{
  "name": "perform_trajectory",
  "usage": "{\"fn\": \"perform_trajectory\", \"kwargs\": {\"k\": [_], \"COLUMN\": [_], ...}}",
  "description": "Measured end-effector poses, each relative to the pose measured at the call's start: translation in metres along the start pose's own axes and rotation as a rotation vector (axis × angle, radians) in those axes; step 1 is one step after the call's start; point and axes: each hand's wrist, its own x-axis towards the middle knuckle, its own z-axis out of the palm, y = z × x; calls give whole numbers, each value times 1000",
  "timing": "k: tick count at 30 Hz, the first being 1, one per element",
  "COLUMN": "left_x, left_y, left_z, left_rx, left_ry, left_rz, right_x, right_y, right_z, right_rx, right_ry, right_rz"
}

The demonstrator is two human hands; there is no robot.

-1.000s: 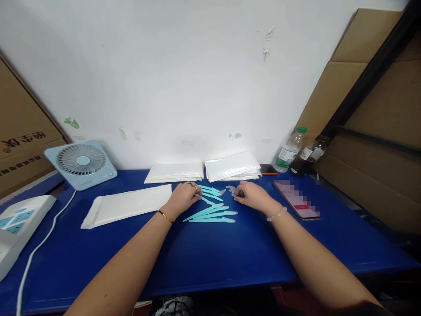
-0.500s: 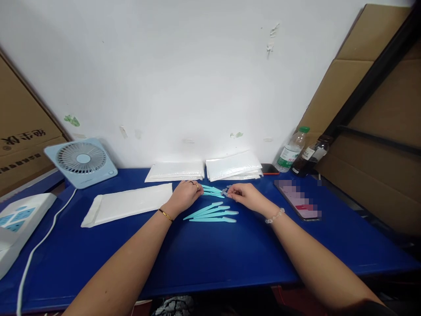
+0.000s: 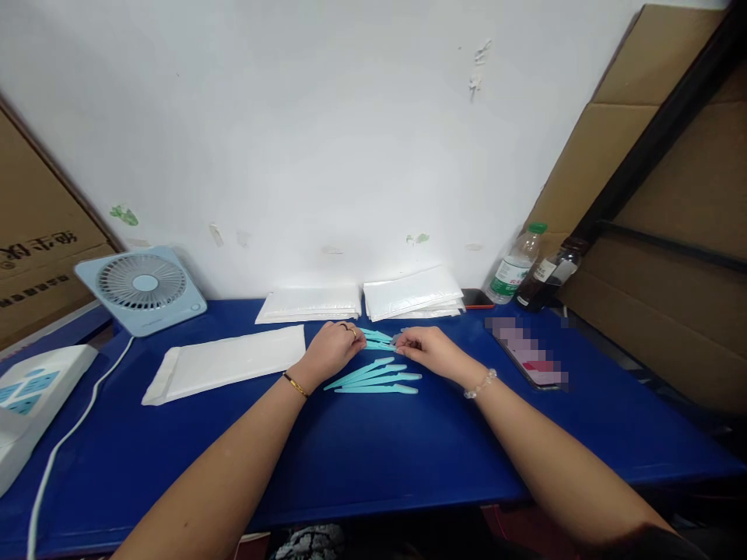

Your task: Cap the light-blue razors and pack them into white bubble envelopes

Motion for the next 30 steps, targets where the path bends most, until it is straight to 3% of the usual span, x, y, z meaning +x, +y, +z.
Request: {"fn": "perform_trajectory", "kwargs": {"k": [6, 10, 14, 16, 22, 30], "left_x": [-1, -1, -2, -3, -3, -1], "left_y": [13, 15, 2, -7, -16, -11], "left_z": [-2, -2, 2, 4, 6, 3], "left_rx": [8, -41, -54, -13, 50, 91], "left_ry": [8, -37, 0, 30, -29, -68], "left_rz": [52, 74, 21, -48, -124, -18], "right_x": [-1, -2, -3, -4, -1, -1], "right_y": [-9, -1, 26, 40, 47, 27], "right_z": [6, -3, -26, -33, -22, -13], "right_rx": [-12, 21, -119, -189, -319, -220], "right_ry": [-7, -34, 177, 217, 55, -38], "right_rz": [-53, -40, 87, 142, 89, 16]}}
